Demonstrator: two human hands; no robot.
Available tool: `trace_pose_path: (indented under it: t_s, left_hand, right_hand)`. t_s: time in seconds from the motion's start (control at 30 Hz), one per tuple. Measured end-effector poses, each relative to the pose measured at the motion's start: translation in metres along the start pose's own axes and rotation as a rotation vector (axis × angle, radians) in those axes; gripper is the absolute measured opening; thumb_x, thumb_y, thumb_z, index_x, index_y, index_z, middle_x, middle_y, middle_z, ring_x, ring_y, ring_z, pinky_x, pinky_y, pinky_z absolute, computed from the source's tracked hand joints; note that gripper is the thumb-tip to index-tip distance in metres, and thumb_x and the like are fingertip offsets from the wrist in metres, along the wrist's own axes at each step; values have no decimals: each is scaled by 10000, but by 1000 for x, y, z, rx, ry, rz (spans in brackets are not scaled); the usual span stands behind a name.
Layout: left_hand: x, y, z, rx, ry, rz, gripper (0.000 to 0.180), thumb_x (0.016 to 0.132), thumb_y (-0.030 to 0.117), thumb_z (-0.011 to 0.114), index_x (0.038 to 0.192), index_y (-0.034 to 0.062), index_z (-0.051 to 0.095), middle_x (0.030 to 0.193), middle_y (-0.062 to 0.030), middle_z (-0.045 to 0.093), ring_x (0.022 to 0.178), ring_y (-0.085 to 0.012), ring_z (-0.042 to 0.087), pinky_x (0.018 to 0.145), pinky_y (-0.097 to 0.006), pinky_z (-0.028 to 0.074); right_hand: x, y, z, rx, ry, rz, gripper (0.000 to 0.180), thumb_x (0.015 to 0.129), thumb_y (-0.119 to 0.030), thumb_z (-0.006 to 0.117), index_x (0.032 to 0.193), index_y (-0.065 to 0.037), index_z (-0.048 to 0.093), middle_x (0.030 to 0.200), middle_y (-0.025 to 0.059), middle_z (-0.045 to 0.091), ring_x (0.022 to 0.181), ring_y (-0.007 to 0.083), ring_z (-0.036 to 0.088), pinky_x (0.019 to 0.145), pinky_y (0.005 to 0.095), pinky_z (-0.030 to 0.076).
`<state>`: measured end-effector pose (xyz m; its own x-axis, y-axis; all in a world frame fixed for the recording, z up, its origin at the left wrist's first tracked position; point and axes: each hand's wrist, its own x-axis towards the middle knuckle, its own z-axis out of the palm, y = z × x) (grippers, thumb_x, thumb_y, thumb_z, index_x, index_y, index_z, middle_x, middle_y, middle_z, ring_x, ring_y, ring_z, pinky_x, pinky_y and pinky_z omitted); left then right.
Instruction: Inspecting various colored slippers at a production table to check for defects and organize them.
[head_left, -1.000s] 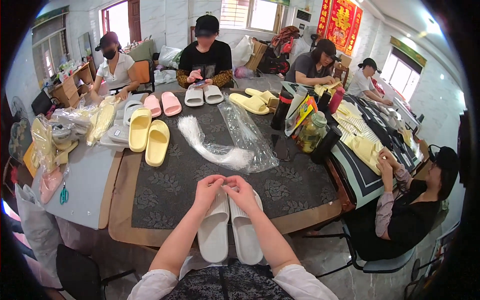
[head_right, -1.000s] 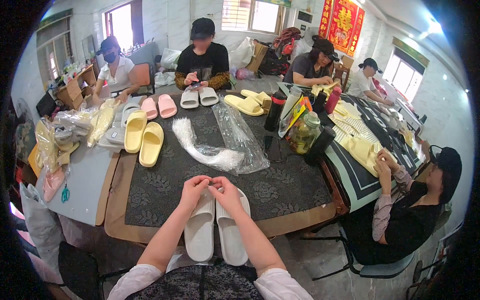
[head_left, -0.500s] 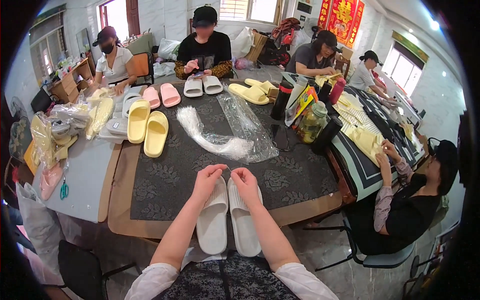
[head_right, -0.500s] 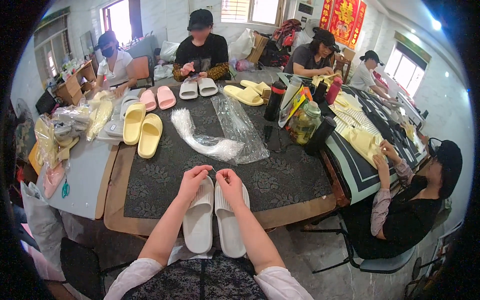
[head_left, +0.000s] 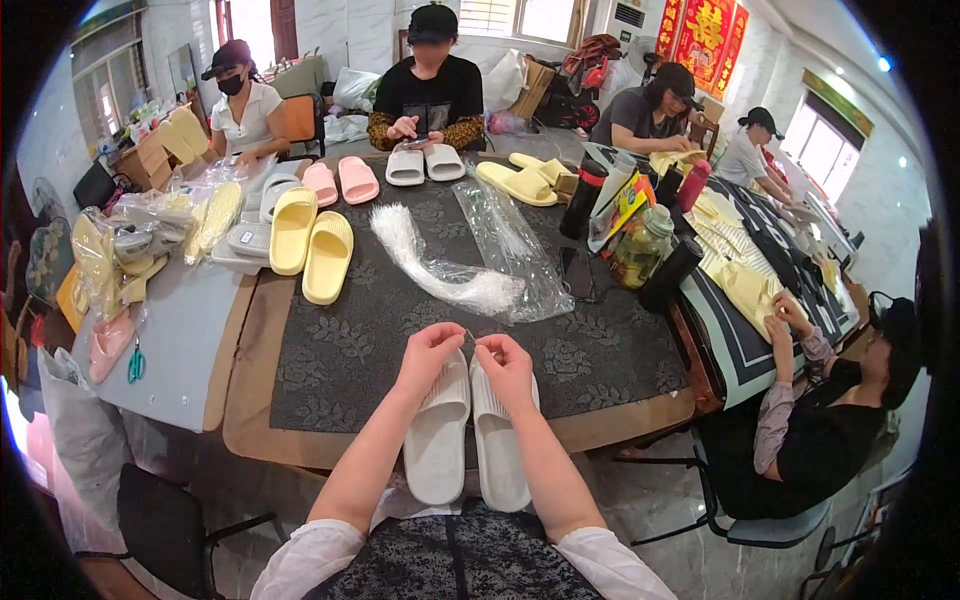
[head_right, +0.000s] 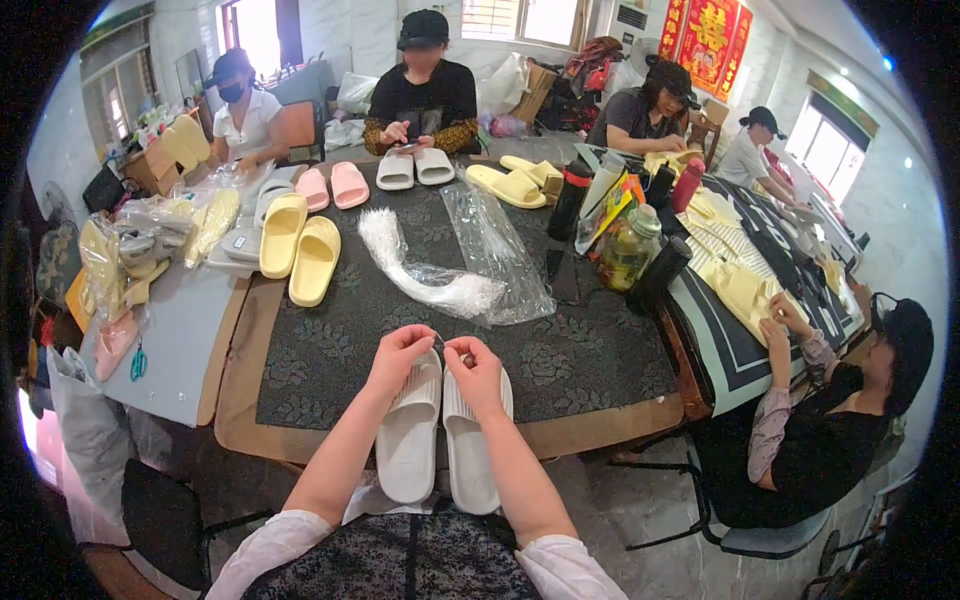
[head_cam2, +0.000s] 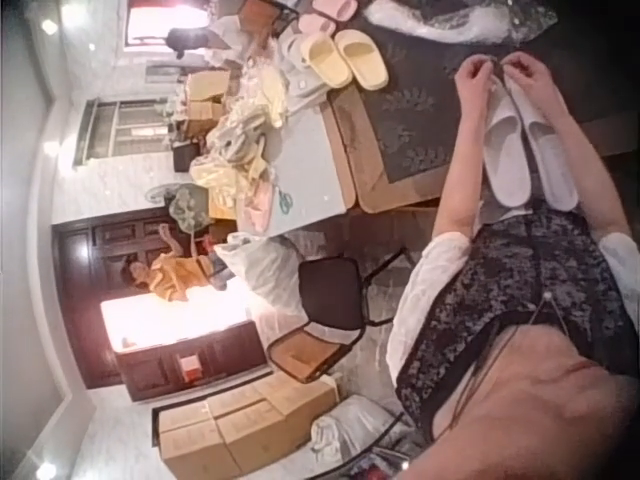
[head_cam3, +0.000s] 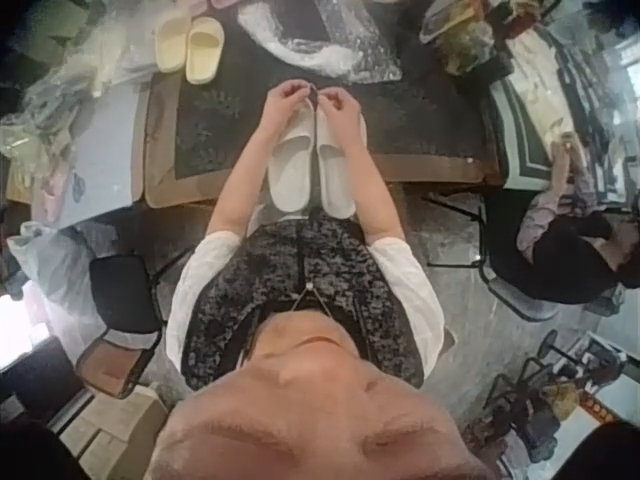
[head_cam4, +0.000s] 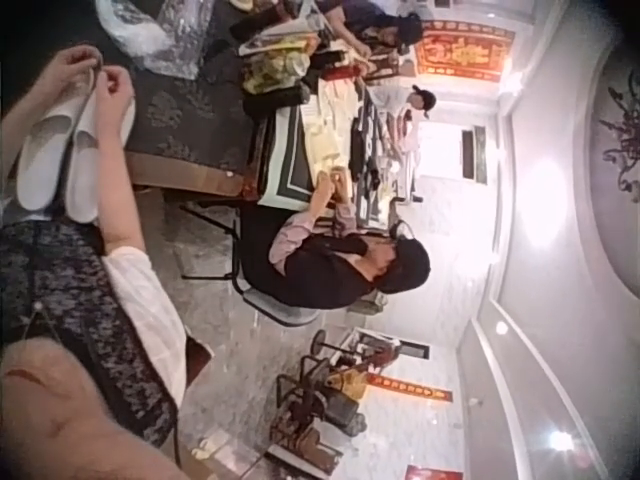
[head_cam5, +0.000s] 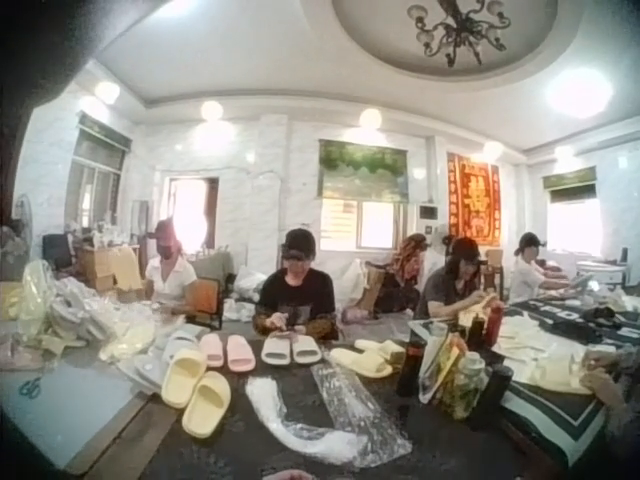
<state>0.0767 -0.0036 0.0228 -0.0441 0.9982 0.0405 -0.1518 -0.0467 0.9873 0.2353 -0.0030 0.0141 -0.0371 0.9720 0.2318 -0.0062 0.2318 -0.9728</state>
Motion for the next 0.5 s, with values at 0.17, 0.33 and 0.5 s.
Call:
trace_pose_path:
  t_s: [0.17,0.33,0.5]
  left_hand:
    - [0,-1,-2,-28,15,-32,167,889,121,642,1022,24,674,883,25,642,796,-56,556,727,-217,447]
    - [2,-4,-3,-42,9,-23,182,894,136,650,1036,25,676,886,24,643,802,-59,558,732,-220,453]
    - [2,-6,-2,-89,-11,-24,198,890,139,647,1043,18,681,893,19,648,811,-57,549,738,-220,445]
  right_hand:
    - [-1,-7,0,-72,-6,1,64,843,-76,668,899,-45,676,746,-88,583,603,-15,402,536,164,338]
    - [-1,-9,1,-98,-23,22,67,832,-94,670,881,-51,683,735,-87,584,600,-6,405,537,177,347]
    - [-2,-7,1,-115,-7,18,67,821,-100,675,868,-54,689,732,-83,591,600,-2,408,537,187,353]
